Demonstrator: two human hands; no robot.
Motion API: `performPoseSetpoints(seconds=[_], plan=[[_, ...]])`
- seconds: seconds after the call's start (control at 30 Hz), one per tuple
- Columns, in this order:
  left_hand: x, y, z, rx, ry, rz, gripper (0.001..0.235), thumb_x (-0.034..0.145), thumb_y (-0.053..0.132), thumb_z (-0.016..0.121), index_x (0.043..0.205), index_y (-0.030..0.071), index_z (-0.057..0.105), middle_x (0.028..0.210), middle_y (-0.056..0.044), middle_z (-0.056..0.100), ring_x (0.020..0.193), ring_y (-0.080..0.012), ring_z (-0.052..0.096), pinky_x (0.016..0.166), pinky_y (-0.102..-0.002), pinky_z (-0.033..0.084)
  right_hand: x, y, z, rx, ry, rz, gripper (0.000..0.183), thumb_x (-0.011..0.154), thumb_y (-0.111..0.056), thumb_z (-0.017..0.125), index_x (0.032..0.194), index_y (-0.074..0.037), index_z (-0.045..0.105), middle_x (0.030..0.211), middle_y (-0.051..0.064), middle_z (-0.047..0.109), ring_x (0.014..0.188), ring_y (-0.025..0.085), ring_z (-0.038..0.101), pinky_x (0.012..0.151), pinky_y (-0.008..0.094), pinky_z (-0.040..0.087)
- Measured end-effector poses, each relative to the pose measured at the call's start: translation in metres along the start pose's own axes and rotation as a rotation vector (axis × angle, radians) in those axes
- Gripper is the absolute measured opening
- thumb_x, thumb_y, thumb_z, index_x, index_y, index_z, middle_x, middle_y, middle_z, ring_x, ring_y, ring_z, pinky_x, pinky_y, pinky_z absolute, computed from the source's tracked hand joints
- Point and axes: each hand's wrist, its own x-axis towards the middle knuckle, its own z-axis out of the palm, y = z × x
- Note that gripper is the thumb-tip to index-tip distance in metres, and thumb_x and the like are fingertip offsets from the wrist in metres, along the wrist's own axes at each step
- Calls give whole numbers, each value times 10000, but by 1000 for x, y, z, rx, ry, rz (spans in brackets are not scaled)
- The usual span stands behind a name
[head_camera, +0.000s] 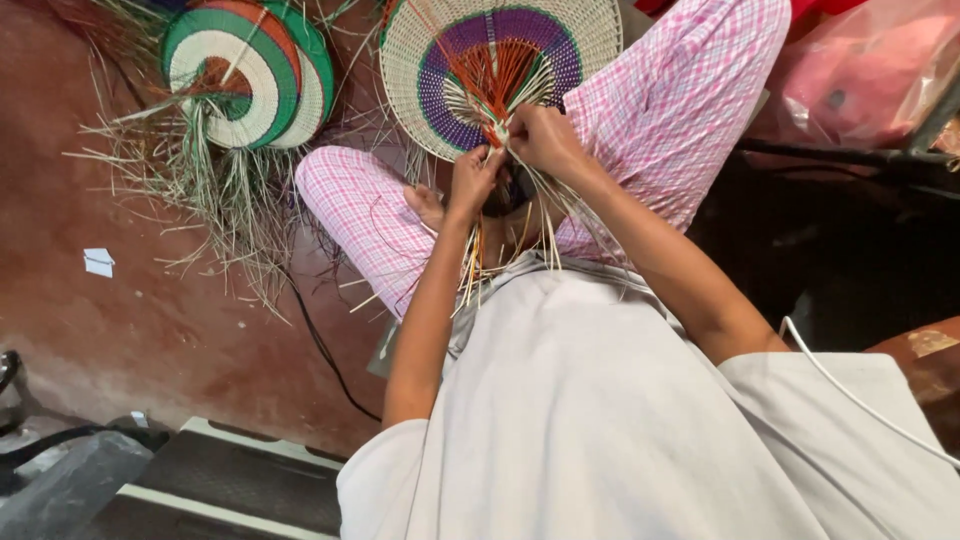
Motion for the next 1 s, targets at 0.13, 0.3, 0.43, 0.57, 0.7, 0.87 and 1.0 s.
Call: performPoseSetpoints(seconds=[0.13,0.3,0.43,0.57,0.7,0.87,1.0], plan=[[6,-12,-2,78,13,39,132,799,197,579,701,113,605,450,-41,569,380,-63,520,335,-146,352,-5,-13,-10,96,-5,8,144,661,-198,641,803,-218,630,738,11,636,755,267,621,667,402,504],[31,-52,-3,39,17,41,159,788,196,585,651,115,597,437,-60,563,371,-85,519,346,-153,327,-10,-21,-23,89,0,-173,136,666,-98,620,787,-144,580,657,60,597,686,313,602,592,431,480],[21,-34,1,28,42,19,143,777,175,588,651,109,602,433,-67,556,365,-96,528,338,-151,332,-18,-27,-35,-45,18,-347,154,663,-85,628,783,-108,534,708,76,562,725,306,591,609,395,482],[17,-27,6,-12,37,13,138,783,210,589,669,132,602,427,-50,549,362,-67,487,353,-146,312,-21,-12,-41,-408,55,-390,23,681,-170,596,664,-167,581,702,76,527,703,300,569,597,375,482],[10,-10,14,-73,47,-7,171,790,202,591,655,97,587,405,-72,523,300,-45,387,321,-145,251,-29,-3,-47,-552,78,-398,77,687,-222,613,646,-208,676,736,81,534,723,284,557,612,331,484],[13,-16,14,-15,59,-5,236,797,254,586,625,94,600,393,-64,513,295,-54,374,319,-159,234,-36,-4,-34,-313,39,-317,96,651,-286,636,707,-212,659,743,87,492,779,318,523,659,424,432],[14,-16,11,100,94,17,277,755,324,633,560,129,603,355,-32,491,293,-61,344,319,-199,230,-39,-1,-17,-415,154,-274,100,601,-249,670,660,-173,642,771,62,485,819,292,469,705,422,363]])
